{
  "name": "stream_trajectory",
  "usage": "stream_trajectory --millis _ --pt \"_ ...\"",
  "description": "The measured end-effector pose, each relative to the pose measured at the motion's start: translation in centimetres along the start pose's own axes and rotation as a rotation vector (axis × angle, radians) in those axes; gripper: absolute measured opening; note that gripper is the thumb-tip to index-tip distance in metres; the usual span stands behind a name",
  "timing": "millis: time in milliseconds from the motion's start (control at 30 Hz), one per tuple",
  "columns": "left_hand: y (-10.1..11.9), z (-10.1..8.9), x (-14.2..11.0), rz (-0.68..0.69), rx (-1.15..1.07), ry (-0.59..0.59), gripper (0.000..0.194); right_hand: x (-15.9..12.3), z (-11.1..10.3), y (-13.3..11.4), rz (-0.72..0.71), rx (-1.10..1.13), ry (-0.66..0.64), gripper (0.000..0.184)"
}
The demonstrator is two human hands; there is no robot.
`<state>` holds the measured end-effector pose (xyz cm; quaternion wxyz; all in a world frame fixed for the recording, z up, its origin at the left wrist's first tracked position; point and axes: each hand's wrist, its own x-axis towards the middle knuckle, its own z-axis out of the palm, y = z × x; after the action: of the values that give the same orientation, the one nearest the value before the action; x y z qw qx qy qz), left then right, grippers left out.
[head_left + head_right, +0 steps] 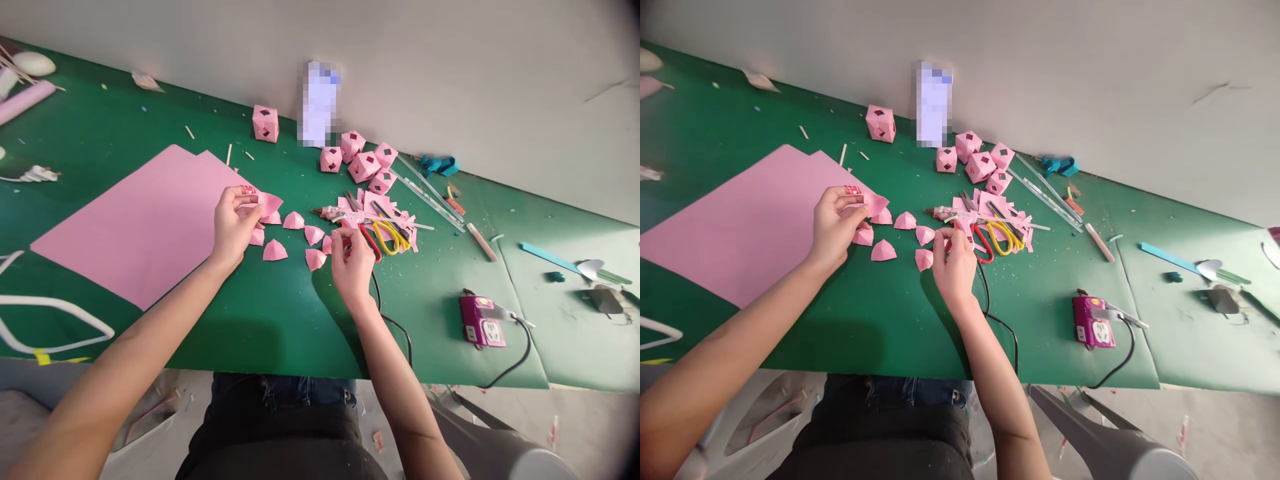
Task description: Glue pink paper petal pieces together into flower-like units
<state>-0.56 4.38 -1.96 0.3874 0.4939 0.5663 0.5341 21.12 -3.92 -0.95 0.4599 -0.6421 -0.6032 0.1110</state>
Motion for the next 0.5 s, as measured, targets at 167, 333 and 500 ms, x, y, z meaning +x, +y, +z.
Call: stream_trajectory --millis 167,333,500 --pt "-0.7 1.1 1.7 0.045 0.069 -0.018 0.037 0.0 -0.3 -0.1 -0.010 0.029 0.059 0.027" --pt "4.4 1.5 -0.7 0.277 0.203 -0.047 0.028 0.1 -0.6 0.0 -0.010 -0.013 0.076 0.037" --pt "11.7 -1.1 -12.8 0.368 -0.022 -0.606 0.030 0.2 -0.4 0.9 -0.018 -0.053 0.061 0.019"
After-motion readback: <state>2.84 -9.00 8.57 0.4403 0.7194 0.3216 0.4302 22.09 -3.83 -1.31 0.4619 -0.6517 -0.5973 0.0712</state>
